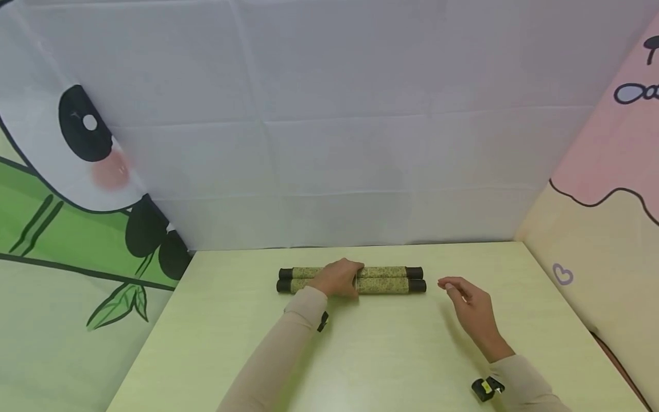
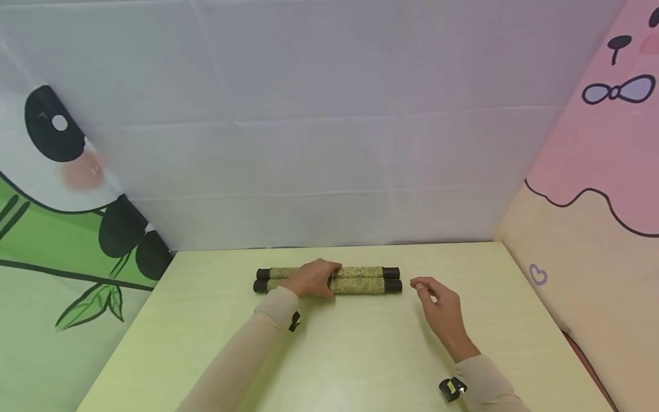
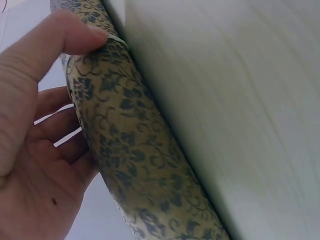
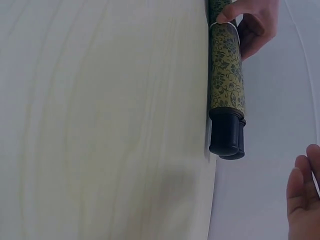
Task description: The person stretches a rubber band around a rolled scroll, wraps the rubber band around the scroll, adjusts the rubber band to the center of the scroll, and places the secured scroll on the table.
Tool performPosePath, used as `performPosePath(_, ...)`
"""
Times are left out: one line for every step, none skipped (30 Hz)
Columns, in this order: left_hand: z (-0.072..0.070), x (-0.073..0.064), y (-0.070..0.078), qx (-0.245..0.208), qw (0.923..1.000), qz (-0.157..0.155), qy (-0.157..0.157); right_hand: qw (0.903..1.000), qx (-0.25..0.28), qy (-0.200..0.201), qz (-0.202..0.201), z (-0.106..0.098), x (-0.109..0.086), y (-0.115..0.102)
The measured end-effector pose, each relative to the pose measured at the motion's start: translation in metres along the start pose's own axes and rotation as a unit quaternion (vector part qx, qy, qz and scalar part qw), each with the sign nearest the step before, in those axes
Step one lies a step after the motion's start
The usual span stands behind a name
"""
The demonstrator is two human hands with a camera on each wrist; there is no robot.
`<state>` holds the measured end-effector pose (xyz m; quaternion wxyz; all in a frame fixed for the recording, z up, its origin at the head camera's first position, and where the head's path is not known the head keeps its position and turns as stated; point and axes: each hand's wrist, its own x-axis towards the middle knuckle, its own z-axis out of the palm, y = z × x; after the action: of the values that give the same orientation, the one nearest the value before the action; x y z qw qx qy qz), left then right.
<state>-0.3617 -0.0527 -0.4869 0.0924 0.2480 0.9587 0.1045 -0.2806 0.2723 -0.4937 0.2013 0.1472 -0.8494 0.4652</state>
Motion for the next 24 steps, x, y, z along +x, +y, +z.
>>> performPosePath(0.0009,0.0005,-0.0005,-0.001,1.0,-0.004,0.002,1.0,0.0,0.001,0.0,-0.0003,0.0002,0.0)
performPosePath(0.0016,0.0011,-0.0008,-0.001,1.0,-0.008,0.003,1.0,0.0,0.001,0.0,-0.0004,0.0002,0.0003)
performPosePath(0.002,0.0014,-0.001,-0.003,0.9999,-0.012,0.004,1.0,0.001,0.001,-0.001,-0.0007,0.0003,0.0005)
performPosePath(0.0022,0.0017,-0.001,-0.006,0.9999,-0.014,0.003,1.0,0.002,0.001,-0.001,-0.0009,0.0004,0.0008)
performPosePath(0.0021,0.002,-0.0009,-0.011,0.9998,-0.016,0.002,1.0,0.003,0.001,-0.001,-0.0012,0.0006,0.0009)
performPosePath(0.0018,0.0022,-0.0006,-0.015,0.9997,-0.018,0.0,1.0,0.004,0.003,-0.002,-0.0011,0.0006,0.0013)
performPosePath(0.0014,0.0025,-0.0003,-0.019,0.9997,-0.018,-0.001,1.0,0.005,0.003,-0.002,-0.0013,0.0006,0.0014)
performPosePath(0.0008,0.0027,0.0,-0.02,0.9997,-0.016,-0.002,1.0,0.005,0.003,-0.002,-0.0013,0.0004,0.0015)
performPosePath(0.0005,0.003,0.0002,-0.022,0.9997,-0.014,-0.003,1.0,0.006,0.004,-0.002,-0.0014,0.0002,0.0017)
performPosePath(0.0004,0.0034,0.0002,-0.024,0.9996,-0.011,-0.003,1.0,0.007,0.004,-0.001,-0.0014,-0.0001,0.0021)
performPosePath(0.0004,0.0038,0.0,-0.027,0.9996,-0.008,-0.005,1.0,0.007,0.004,-0.001,-0.0013,-0.0004,0.0025)
performPosePath(0.0004,0.0041,-0.0002,-0.026,0.9996,-0.006,-0.007,1.0,0.006,0.004,-0.001,-0.0012,-0.0007,0.0028)
performPosePath(0.0008,0.0044,-0.0008,-0.028,0.9996,-0.004,-0.008,1.0,0.005,0.003,0.001,-0.0012,-0.001,0.0031)
performPosePath(0.0011,0.0048,-0.0014,-0.029,0.9995,-0.002,-0.009,1.0,0.005,0.003,0.002,-0.0009,-0.0012,0.0035)
performPosePath(0.0015,0.0051,-0.002,-0.031,0.9995,0.0,-0.011,1.0,0.003,0.003,0.003,-0.0008,-0.0014,0.004)
performPosePath(0.0019,0.0055,-0.0025,-0.033,0.9994,0.001,-0.012,1.0,0.002,0.003,0.004,-0.0007,-0.0017,0.0041)
performPosePath(0.0022,0.0059,-0.0029,-0.033,0.9994,0.001,-0.013,1.0,0.001,0.003,0.004,-0.0007,-0.0018,0.0041)
performPosePath(0.0024,0.0062,-0.0031,-0.034,0.9993,0.001,-0.013,1.0,0.0,0.002,0.005,-0.0007,-0.0019,0.004)
performPosePath(0.0025,0.0065,-0.0031,-0.035,0.9993,0.002,-0.014,1.0,0.001,0.002,0.005,-0.0007,-0.0019,0.0039)
performPosePath(0.0024,0.0065,-0.0032,-0.036,0.9993,0.001,-0.014,1.0,0.001,0.001,0.005,-0.0006,-0.0021,0.0036)
performPosePath(0.0024,0.0065,-0.0031,-0.039,0.9991,-0.001,-0.015,1.0,0.002,-0.001,0.006,-0.0002,-0.0024,0.0037)
performPosePath(0.0023,0.0065,-0.0029,-0.041,0.999,-0.003,-0.015,1.0,0.003,-0.002,0.007,0.0,-0.0027,0.0035)
performPosePath(0.0023,0.0065,-0.0028,-0.042,0.999,-0.005,-0.016,0.9999,0.004,-0.003,0.009,0.0002,-0.003,0.0033)
performPosePath(0.0024,0.0066,-0.0027,-0.043,0.9989,-0.007,-0.017,0.9999,0.004,-0.005,0.012,0.0005,-0.0035,0.0032)
